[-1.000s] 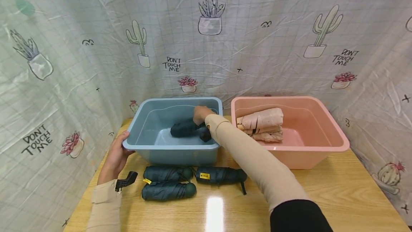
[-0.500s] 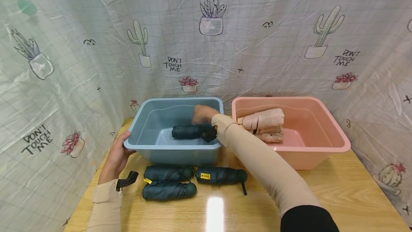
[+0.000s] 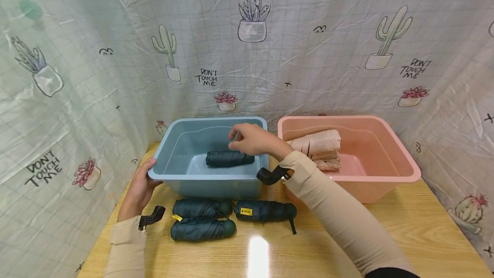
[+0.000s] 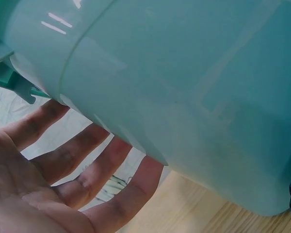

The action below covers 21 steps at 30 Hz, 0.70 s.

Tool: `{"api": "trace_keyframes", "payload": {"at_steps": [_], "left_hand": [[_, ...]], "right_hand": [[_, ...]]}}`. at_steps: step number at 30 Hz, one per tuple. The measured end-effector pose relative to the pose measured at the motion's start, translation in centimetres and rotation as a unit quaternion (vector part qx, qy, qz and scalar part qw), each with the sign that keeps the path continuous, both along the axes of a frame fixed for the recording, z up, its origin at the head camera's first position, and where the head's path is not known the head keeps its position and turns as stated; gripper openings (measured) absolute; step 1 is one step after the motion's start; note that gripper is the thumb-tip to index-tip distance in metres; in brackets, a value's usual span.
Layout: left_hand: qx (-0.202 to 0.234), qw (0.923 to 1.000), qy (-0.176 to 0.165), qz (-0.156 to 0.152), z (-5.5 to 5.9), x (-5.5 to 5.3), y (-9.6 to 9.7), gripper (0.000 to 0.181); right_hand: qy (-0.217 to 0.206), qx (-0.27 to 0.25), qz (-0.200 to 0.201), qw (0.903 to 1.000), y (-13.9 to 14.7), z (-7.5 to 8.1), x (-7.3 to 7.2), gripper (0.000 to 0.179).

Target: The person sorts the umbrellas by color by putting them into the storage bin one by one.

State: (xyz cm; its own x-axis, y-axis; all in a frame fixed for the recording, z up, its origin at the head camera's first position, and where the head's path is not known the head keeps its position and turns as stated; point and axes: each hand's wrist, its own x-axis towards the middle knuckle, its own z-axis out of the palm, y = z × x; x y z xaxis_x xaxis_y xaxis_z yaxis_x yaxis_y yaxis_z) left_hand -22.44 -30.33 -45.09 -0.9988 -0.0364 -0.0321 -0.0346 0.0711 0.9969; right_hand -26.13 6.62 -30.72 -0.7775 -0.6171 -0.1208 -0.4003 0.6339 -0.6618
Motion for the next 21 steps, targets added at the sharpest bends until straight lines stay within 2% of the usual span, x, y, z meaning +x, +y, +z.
{"api": "trace_keyframes", "payload": {"at_steps": [3, 6, 11, 14, 21], "left_hand": [[0.002, 1.0000, 0.003, -0.007, 0.0, 0.1, 0.0, 0.061], [0.004, 0.9999, 0.003, -0.015, -0.1, 0.2, -0.1, 0.061], [0.010, 0.9994, 0.005, -0.033, -0.2, 0.1, -0.1, 0.061], [0.022, 0.9990, 0.004, -0.039, -0.2, 0.1, -0.2, 0.062], [0.041, 0.9978, 0.002, -0.051, -0.4, 0.2, -0.3, 0.063]], "right_hand": [[-0.002, -0.031, 0.005, 0.9995, 1.4, -0.2, 1.2, 0.032], [0.017, -0.065, 0.006, 0.9977, 2.8, -0.8, 2.2, 0.030], [0.054, -0.130, 0.010, 0.9900, 4.8, -1.9, 4.1, 0.023], [0.062, -0.160, 0.020, 0.9850, 5.8, -2.3, 5.2, 0.020], [0.093, -0.193, 0.041, 0.9760, 8.1, -3.6, 7.8, 0.019]]}}
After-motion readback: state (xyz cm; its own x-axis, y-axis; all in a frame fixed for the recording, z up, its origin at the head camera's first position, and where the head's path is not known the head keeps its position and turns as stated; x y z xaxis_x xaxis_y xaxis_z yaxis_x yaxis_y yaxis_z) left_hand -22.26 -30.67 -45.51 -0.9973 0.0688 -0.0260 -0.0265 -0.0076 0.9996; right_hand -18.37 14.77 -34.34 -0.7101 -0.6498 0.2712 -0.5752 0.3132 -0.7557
